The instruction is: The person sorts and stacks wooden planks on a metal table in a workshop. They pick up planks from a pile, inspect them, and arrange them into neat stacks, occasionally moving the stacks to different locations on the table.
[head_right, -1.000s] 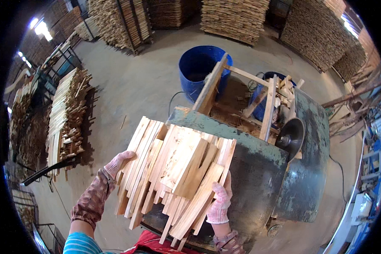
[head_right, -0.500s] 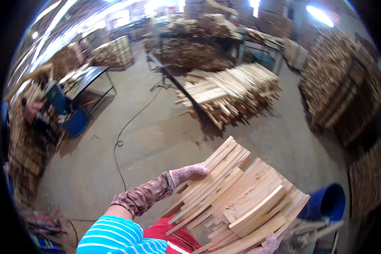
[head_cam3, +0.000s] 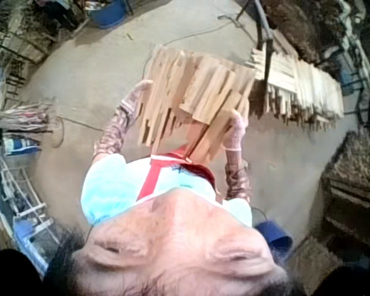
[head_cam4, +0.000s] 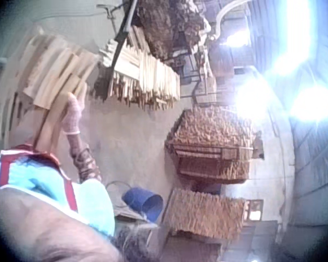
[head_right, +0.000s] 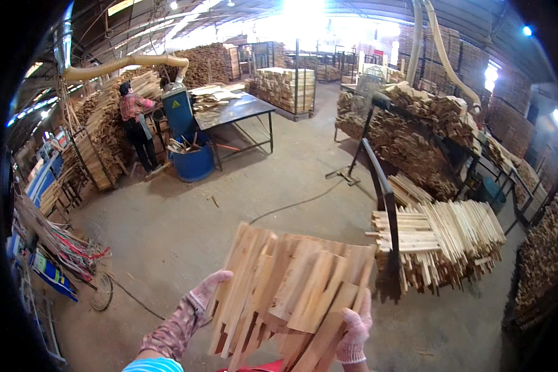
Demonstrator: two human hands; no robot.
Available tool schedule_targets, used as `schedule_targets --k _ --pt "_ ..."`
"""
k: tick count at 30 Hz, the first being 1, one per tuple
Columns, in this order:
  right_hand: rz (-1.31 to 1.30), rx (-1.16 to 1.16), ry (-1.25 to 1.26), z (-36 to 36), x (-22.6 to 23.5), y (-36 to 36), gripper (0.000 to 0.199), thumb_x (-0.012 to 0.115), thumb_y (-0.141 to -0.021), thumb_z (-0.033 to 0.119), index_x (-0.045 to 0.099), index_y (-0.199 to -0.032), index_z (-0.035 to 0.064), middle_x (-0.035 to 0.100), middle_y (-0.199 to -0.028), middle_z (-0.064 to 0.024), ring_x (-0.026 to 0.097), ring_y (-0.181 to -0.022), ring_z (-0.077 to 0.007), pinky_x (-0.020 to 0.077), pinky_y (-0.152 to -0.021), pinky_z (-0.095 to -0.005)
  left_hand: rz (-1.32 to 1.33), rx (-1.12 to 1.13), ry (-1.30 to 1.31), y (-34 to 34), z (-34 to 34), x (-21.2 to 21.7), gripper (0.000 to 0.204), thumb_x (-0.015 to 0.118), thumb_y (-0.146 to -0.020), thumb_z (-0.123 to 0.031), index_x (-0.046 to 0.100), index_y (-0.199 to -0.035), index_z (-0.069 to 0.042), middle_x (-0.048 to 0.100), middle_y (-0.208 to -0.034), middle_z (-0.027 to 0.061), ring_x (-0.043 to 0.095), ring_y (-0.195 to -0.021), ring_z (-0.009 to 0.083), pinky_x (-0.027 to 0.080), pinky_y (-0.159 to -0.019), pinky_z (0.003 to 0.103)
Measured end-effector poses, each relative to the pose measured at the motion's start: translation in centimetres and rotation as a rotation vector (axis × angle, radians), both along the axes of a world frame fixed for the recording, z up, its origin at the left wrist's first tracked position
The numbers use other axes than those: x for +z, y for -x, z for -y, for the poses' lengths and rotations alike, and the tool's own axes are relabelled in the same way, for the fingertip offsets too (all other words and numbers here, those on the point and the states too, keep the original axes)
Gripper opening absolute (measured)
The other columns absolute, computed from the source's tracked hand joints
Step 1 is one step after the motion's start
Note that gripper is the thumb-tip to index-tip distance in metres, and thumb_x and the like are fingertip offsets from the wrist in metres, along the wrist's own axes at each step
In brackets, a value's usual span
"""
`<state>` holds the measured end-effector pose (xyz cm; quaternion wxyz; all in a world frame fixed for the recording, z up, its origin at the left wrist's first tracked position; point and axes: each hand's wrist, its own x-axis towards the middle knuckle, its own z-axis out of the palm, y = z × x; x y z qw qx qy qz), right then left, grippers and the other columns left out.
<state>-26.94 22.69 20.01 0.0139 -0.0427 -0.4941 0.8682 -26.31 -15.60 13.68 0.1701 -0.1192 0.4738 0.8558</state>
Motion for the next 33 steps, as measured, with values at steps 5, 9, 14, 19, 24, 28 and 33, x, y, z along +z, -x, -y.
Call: schedule_targets --k 5,9,14,19,24,28,33 --pt "-0.01 0.451 0.043 7.5 -1.9 14.6 0.087 0.062 -0.084 0.007 0.021 -0.161 -0.002 0.052 -0.143 -0.015 0.06 -0.116 -0.0198 0.0512 -0.099 -0.0336 0.186 0.424 0.036 2.4 4.8 -0.7 0.052 0.066 -0.093 -0.038 0.065 -0.127 0.001 0.073 -0.116 0.0159 0.072 -0.102 0.0274 0.059 -0.094 0.041" --pt "-0.003 0.508 0.092 15.4 -2.8 26.2 0.083 0.063 -0.085 0.011 0.027 -0.159 -0.0025 0.055 -0.14 -0.012 0.058 -0.119 -0.0189 0.0486 -0.102 -0.0326 -0.02 0.653 0.071 7.8 15.4 -8.9 0.048 0.066 -0.095 -0.036 0.065 -0.126 0.0 0.073 -0.115 0.0163 0.073 -0.1 0.0289 0.061 -0.09 0.043" --pt "0.023 0.571 0.036 21.7 -3.3 39.4 0.088 0.065 -0.085 0.009 0.021 -0.16 -0.004 0.047 -0.151 -0.0158 0.053 -0.131 -0.0217 0.0431 -0.11 -0.0349 0.025 0.619 -0.04 17.8 18.4 -5.9 0.047 0.069 -0.094 -0.035 0.064 -0.124 0.001 0.073 -0.112 0.0161 0.073 -0.097 0.0298 0.062 -0.089 0.042" --pt "0.06 0.589 0.121 29.4 -4.0 51.4 0.089 0.067 -0.085 0.007 0.021 -0.161 -0.003 0.048 -0.15 -0.0145 0.054 -0.129 -0.021 0.0447 -0.109 -0.0354 -0.027 0.71 -0.019 29.3 24.3 -6.2 0.049 0.071 -0.092 -0.036 0.064 -0.124 0.001 0.072 -0.11 0.0158 0.073 -0.096 0.0306 0.062 -0.088 0.042" --pt "-0.042 0.649 0.112 35.4 -3.6 65.4 0.082 0.062 -0.086 0.006 0.026 -0.159 -0.0011 0.052 -0.145 -0.0137 0.054 -0.128 -0.0212 0.0456 -0.108 -0.0347 -0.008 0.695 0.083 44.5 30.5 -4.9 0.054 0.075 -0.088 -0.038 0.063 -0.124 0.001 0.072 -0.109 0.0146 0.072 -0.096 0.0293 0.062 -0.086 0.043" --pt "-0.028 0.498 0.15 38.1 -1.8 73.9 0.071 0.057 -0.087 0.003 0.034 -0.154 -0.0004 0.054 -0.14 -0.0123 0.057 -0.122 -0.021 0.0481 -0.105 -0.035 0.009 0.505 -0.007 57.5 35.4 -3.1 0.056 0.075 -0.087 -0.041 0.064 -0.124 0.0 0.072 -0.109 0.0135 0.071 -0.097 0.0274 0.06 -0.087 0.043" --pt "-0.07 0.46 0.12 41.9 -1.5 87.5 0.071 0.055 -0.085 0.005 0.034 -0.153 -0.001 0.057 -0.134 -0.0124 0.06 -0.117 -0.0213 0.0516 -0.1 -0.0354 0.085 0.516 0.172 74.0 39.4 -1.5 0.056 0.073 -0.088 -0.041 0.064 -0.125 0.0 0.072 -0.112 0.0148 0.072 -0.098 0.0275 0.06 -0.088 0.043"
